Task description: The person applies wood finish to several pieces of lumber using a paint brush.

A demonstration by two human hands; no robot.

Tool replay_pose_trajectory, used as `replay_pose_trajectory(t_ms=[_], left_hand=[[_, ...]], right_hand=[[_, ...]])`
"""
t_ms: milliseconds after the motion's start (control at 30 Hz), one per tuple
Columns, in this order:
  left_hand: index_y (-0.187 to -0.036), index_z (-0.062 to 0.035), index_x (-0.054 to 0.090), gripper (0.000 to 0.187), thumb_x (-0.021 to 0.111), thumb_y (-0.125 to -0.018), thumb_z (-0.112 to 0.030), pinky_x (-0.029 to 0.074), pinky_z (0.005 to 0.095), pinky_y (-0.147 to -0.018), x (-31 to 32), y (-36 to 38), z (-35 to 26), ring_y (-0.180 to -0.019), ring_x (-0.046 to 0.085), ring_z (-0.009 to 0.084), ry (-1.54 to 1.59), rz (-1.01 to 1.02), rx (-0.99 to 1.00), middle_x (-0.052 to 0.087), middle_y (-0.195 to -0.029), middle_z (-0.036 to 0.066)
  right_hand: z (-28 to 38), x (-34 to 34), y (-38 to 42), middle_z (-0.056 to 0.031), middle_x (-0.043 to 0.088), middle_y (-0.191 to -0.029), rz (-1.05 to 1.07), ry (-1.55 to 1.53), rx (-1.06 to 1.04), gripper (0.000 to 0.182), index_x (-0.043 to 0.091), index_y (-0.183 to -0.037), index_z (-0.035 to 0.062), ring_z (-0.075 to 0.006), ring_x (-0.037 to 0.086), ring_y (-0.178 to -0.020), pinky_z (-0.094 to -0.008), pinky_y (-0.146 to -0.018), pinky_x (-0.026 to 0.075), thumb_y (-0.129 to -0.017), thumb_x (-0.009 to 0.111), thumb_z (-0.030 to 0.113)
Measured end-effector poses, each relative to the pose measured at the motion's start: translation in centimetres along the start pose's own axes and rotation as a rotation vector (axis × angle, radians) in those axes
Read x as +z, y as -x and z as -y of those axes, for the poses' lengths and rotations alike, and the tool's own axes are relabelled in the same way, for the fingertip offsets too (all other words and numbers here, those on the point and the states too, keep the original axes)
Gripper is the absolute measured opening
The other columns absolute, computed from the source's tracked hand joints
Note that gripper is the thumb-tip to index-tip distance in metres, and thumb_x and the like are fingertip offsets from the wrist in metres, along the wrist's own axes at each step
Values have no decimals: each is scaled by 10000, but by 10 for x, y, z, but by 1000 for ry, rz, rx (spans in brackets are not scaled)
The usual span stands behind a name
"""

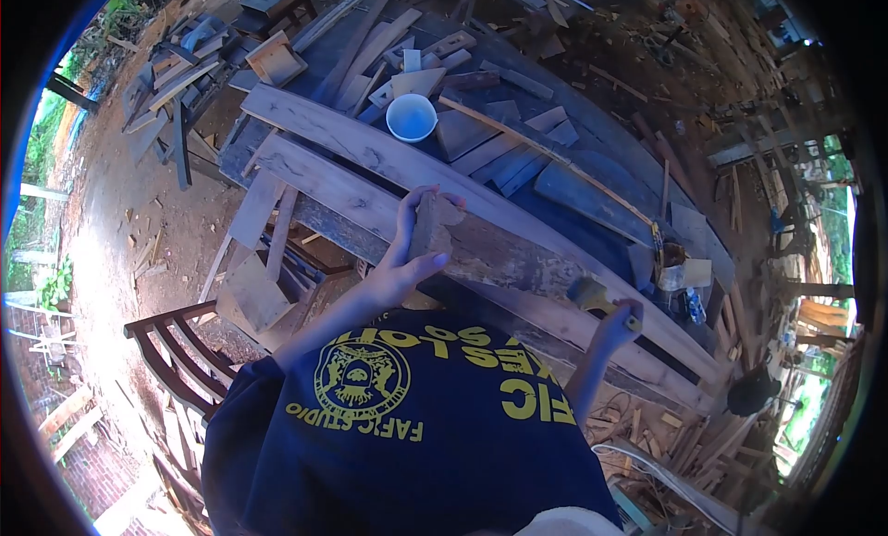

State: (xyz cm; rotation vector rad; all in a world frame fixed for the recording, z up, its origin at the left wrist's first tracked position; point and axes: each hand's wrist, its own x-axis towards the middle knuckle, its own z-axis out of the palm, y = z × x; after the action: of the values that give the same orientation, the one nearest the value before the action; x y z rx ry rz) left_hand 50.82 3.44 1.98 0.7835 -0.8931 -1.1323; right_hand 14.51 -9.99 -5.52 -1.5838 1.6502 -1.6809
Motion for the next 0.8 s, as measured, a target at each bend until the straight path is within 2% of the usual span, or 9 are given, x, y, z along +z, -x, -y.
replay_pose_trajectory(t_ms=[67, 233, 300, 433, 500, 567, 633, 667, 800], left_hand=[[-1401, -99, 89, 833, 634, -795, -275, 238, 437, -1050, 2, -4, 0, -1274, 281, 275, -14, 41, 29, 301, -1343, 169], [-1404, -108, 83, 851, 652, -789, -254, 253, 431, -1044, 0, -12, -1, -1270, 283, 272, -25, 52, 29, 294, -1341, 171], [-1404, -107, 84, 853, 657, -788, -248, 260, 429, -1042, 1, -12, -3, -1268, 285, 270, 35, 46, 10, 294, -1340, 171], [-1408, -100, 75, 876, 671, -781, -236, 268, 426, -1046, -7, -14, -3, -1273, 288, 269, 23, 62, -13, 288, -1345, 173], [-1414, -99, 62, 898, 679, -776, -233, 267, 426, -1051, -14, -11, -2, -1280, 284, 271, -17, 73, -7, 286, -1349, 174], [-1431, -105, 24, 976, 714, -742, -161, 256, 418, -1064, -20, -7, -2, -1304, 274, 280, -27, 160, 3, 292, -1357, 176], [-1436, -103, 0, 1032, 738, -715, -118, 251, 418, -1072, -29, -4, -11, -1308, 278, 287, -250, 247, 57, 299, -1360, 178], [-1441, -101, -25, 1091, 763, -688, -75, 245, 419, -1079, -32, -4, -16, -1312, 283, 294, -476, 338, 110, 306, -1362, 181], [-1409, -83, 65, 1087, 821, -628, -46, 304, 406, -1055, -28, -4, -20, -1299, 319, 290, -600, 312, 100, 327, -1350, 171]], right_hand=[[48, 19, 11, -48, 529, -672, 239, 13, -55, 106, 507, -683, 14, -110, 494, -621, -237, -587, 388, -759, 437, -11], [183, 57, 32, -73, 544, -688, 437, -294, -268, 141, 513, -711, 12, -106, 490, -626, -215, -544, 369, -747, 408, -75], [215, 58, 39, -93, 562, -697, 582, -733, 130, 129, 504, -775, 23, -102, 473, -539, -193, -441, 343, -770, 409, -65], [152, 73, 34, -115, 569, -695, 413, -523, -281, 75, 487, -816, 40, -95, 400, -414, -188, -345, 297, -814, 429, -8], [115, 57, 35, -118, 563, -671, 299, -713, 465, 73, 492, -813, 57, -93, 353, -365, -199, -332, 287, -839, 426, 42], [46, 32, 30, -112, 560, -652, 182, -675, 619, 76, 496, -803, 73, -94, 380, -395, -203, -341, 283, -848, 434, 74], [-26, -5, 20, -97, 566, -659, 105, -529, 544, 73, 495, -801, 80, -89, 405, -419, -203, -348, 278, -847, 442, 98], [-35, -22, 14, -84, 565, -670, 57, -407, 489, 70, 499, -804, 84, -82, 404, -428, -199, -352, 275, -847, 448, 104], [-54, -43, 2, -42, 556, -710, -84, -158, 333, 75, 516, -824, 96, -65, 405, -459, -189, -364, 258, -847, 446, 110]])
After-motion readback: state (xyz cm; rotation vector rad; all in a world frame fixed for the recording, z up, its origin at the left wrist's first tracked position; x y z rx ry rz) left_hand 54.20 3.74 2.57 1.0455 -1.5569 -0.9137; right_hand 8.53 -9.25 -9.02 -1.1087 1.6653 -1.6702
